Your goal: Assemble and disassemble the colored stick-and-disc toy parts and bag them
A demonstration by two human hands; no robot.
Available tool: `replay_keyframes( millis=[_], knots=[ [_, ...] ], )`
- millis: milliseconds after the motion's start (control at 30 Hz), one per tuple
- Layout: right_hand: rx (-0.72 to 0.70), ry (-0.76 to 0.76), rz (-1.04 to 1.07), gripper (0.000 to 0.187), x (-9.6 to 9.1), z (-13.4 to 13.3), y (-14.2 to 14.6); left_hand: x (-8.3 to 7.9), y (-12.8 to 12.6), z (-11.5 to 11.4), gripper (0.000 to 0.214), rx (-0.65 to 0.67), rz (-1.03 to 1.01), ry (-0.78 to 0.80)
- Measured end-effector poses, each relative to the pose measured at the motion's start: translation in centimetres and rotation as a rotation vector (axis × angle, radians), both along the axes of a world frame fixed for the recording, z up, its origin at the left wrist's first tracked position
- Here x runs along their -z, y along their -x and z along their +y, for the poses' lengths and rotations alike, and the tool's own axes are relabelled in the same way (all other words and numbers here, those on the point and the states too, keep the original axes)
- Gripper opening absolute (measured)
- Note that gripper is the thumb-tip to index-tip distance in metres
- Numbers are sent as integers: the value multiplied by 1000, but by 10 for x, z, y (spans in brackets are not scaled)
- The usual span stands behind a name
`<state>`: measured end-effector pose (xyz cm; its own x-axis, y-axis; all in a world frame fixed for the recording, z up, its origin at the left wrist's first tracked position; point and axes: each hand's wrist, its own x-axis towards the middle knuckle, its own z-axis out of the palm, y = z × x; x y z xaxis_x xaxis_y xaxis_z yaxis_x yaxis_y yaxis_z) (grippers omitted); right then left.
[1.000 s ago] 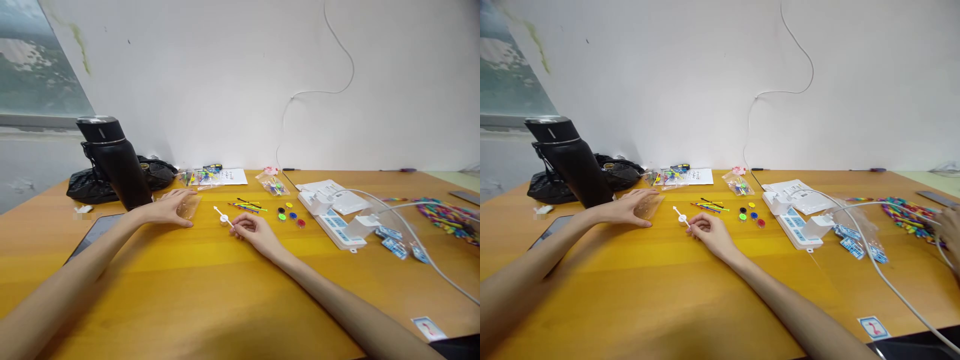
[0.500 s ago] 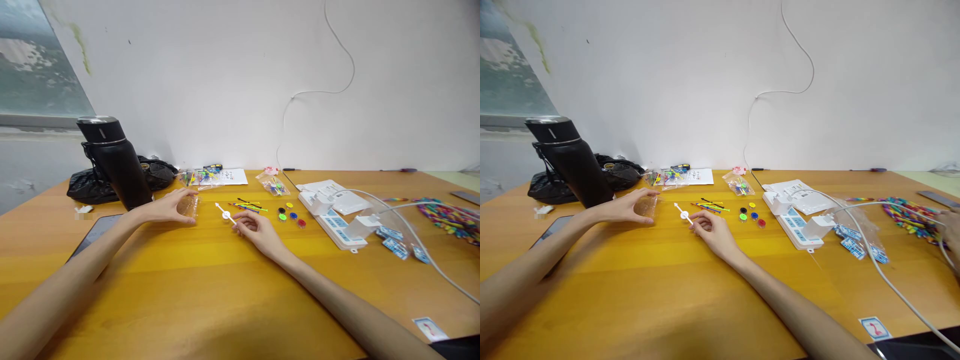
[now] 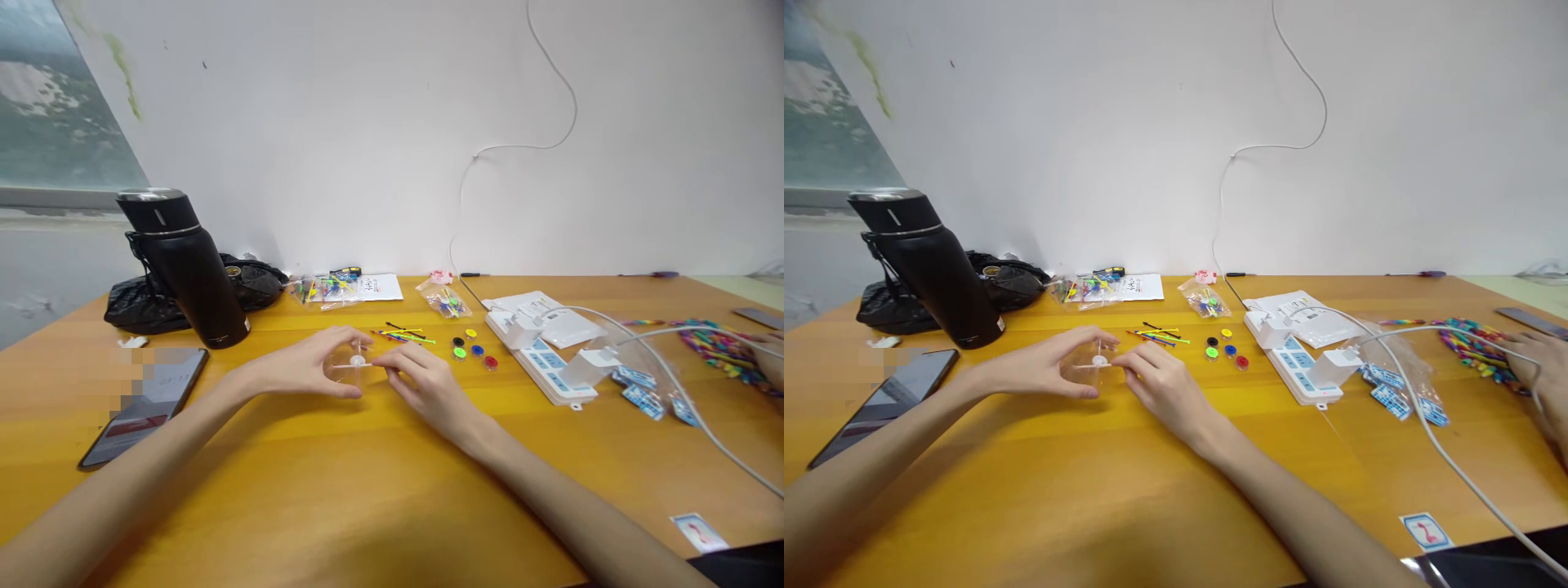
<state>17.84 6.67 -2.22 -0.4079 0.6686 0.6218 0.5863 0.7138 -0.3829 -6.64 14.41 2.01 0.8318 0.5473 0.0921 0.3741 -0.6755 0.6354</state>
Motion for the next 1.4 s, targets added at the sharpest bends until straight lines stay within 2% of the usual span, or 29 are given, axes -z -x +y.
replay_keyframes(
  millis=[233, 433, 667, 800, 933, 1100, 1300, 1400],
  knots=[
    [-62, 110, 74, 19, 2, -9, 8, 4, -18, -20, 62, 37, -70, 58],
    [-51, 168, 201, 12, 7, -9, 10, 8, -22, -25, 55, 36, -67, 72],
    [4, 228, 367, 13, -4, -8, 13, 10, -20, -25, 80, 65, -53, 62],
    [9, 336, 519, 8, -7, -10, 16, 8, -25, -30, 59, 51, -98, 70],
    [34, 367, 501, 6, -6, -13, 17, 6, -29, -35, 51, 66, -158, 107],
    [-118, 491, 381, 19, -4, -12, 16, 10, -28, -35, 57, 49, -150, 102],
    [-85, 420, 388, 27, -7, -5, 8, 11, -25, -27, 51, 27, -117, 24],
    [20, 323, 364, 29, -7, 5, -4, 15, -19, -15, 56, -24, -55, -59]
  ],
)
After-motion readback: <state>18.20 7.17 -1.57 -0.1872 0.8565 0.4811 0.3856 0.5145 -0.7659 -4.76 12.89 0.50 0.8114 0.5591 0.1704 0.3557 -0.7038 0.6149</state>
